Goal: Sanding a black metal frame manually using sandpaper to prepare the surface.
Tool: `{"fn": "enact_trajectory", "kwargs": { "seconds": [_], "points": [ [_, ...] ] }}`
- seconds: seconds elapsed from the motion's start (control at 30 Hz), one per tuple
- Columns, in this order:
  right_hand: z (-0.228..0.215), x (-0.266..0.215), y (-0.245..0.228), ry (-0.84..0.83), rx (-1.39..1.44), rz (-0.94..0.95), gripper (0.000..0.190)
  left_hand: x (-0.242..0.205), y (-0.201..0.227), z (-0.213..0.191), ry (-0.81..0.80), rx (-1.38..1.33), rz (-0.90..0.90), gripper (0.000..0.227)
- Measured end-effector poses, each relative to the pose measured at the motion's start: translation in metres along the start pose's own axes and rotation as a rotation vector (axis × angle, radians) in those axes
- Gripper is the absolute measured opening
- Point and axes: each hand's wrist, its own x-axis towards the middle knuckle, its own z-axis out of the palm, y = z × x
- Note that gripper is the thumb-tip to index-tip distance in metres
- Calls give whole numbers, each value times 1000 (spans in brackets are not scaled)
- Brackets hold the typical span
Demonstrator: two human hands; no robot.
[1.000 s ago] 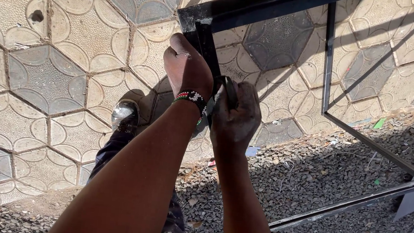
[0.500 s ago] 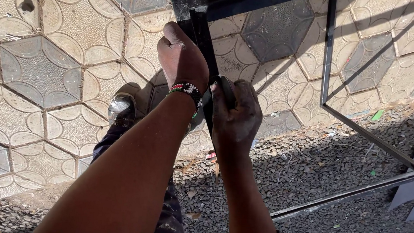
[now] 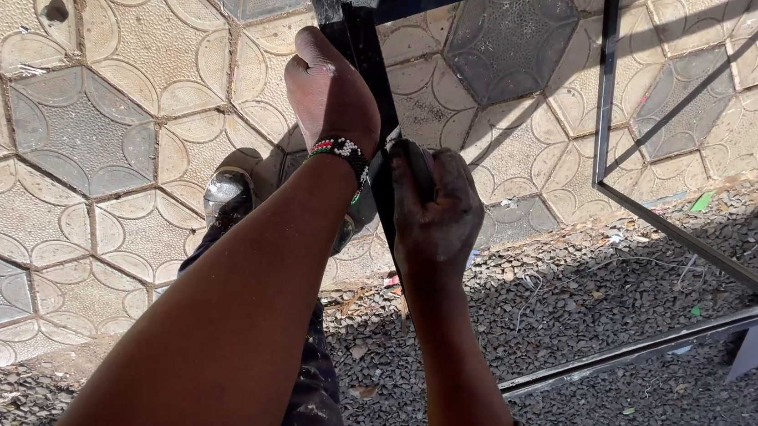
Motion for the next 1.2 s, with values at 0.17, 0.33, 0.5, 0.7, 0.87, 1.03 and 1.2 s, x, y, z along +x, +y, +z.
{"fn": "enact_trajectory", "kwargs": {
  "seconds": [0.17, 0.33, 0.5, 0.7, 0.87, 1.03, 1.2],
  "points": [
    [-15, -66, 56, 73, -88, 63, 37, 2, -7, -5, -45, -23, 76, 37],
    [26, 25, -1, 95, 2, 115, 31, 25, -28, 2, -6, -22, 68, 46],
    [7, 0, 19, 88, 53, 91, 36, 45, -46, 3, -51, -100, 68, 74],
    [-15, -66, 75, 123, 13, 208, 41, 20, -31, 4, -50, -174, 33, 75],
    [35, 45, 22, 140, 32, -78, 36, 33, -43, 5, -63, -255, -37, 74],
    [25, 71, -16, 202, -1, -103, 31, 2, -27, -7, -84, -146, -66, 76],
    [4, 51, 0, 46, -22, -109, 25, 26, -52, -2, -90, -207, -74, 66]
  ]
}}
